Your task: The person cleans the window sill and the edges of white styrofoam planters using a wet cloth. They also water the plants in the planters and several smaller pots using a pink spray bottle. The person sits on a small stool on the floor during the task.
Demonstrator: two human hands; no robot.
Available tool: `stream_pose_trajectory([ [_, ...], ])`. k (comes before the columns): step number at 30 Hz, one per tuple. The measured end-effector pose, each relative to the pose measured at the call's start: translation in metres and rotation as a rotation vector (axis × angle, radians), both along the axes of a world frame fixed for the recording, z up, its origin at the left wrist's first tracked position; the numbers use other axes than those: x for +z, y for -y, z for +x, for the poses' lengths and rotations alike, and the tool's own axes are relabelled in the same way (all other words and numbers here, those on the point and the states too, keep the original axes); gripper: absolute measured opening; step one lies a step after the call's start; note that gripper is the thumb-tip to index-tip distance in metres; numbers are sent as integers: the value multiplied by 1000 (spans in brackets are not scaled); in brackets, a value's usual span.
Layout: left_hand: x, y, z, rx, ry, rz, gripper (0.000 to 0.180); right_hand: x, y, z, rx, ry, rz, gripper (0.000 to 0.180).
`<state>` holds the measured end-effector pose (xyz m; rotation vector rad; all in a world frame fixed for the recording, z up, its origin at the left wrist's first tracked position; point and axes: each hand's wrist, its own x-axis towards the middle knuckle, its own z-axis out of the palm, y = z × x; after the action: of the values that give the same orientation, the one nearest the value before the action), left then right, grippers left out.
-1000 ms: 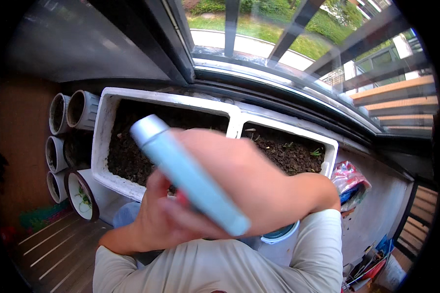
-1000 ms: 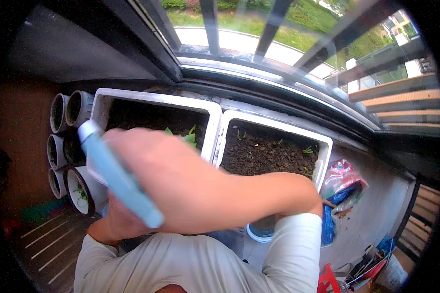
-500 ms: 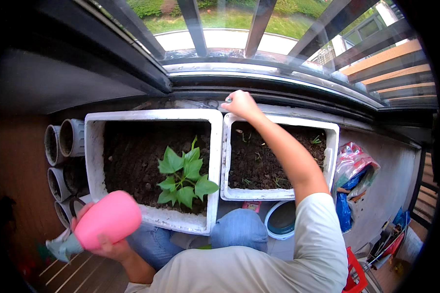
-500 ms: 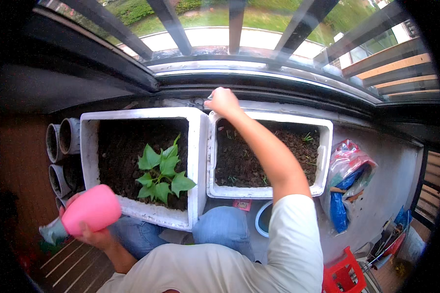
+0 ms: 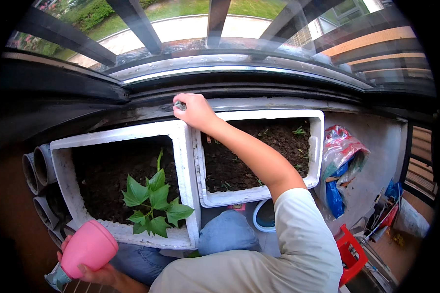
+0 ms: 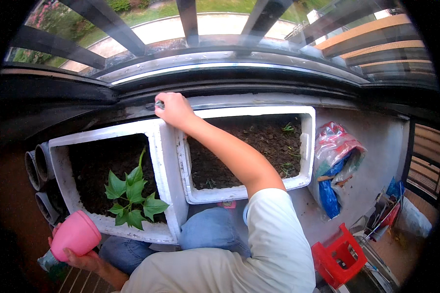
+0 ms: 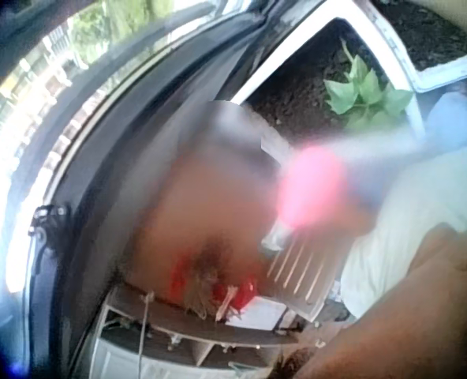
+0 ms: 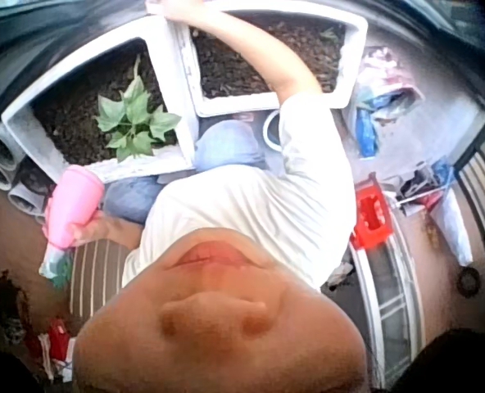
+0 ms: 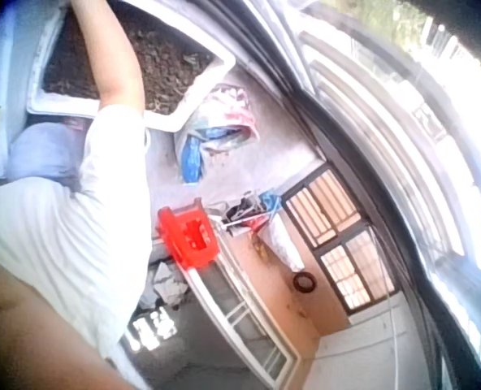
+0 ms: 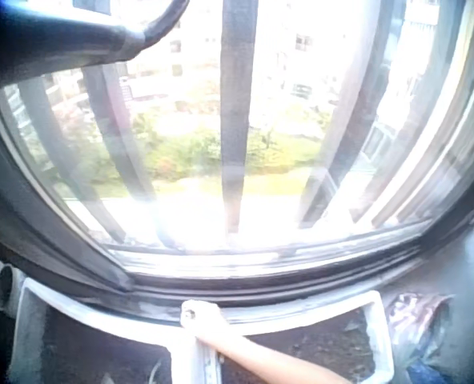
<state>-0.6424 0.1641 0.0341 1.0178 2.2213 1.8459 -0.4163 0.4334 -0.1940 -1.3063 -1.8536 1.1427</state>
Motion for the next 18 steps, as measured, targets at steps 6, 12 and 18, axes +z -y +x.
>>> stream_pose_trajectory([
  [6,2,-1,0,8,-34,-63,69,42,1,37,79,-50,300,17],
  [12,-1,-1,-3,-11,-39,-86,67,64,3,132,-198,11,175,15],
  [18,-2,-1,1,-10,-93,-134,67,87,-9,212,-224,309,438,17],
])
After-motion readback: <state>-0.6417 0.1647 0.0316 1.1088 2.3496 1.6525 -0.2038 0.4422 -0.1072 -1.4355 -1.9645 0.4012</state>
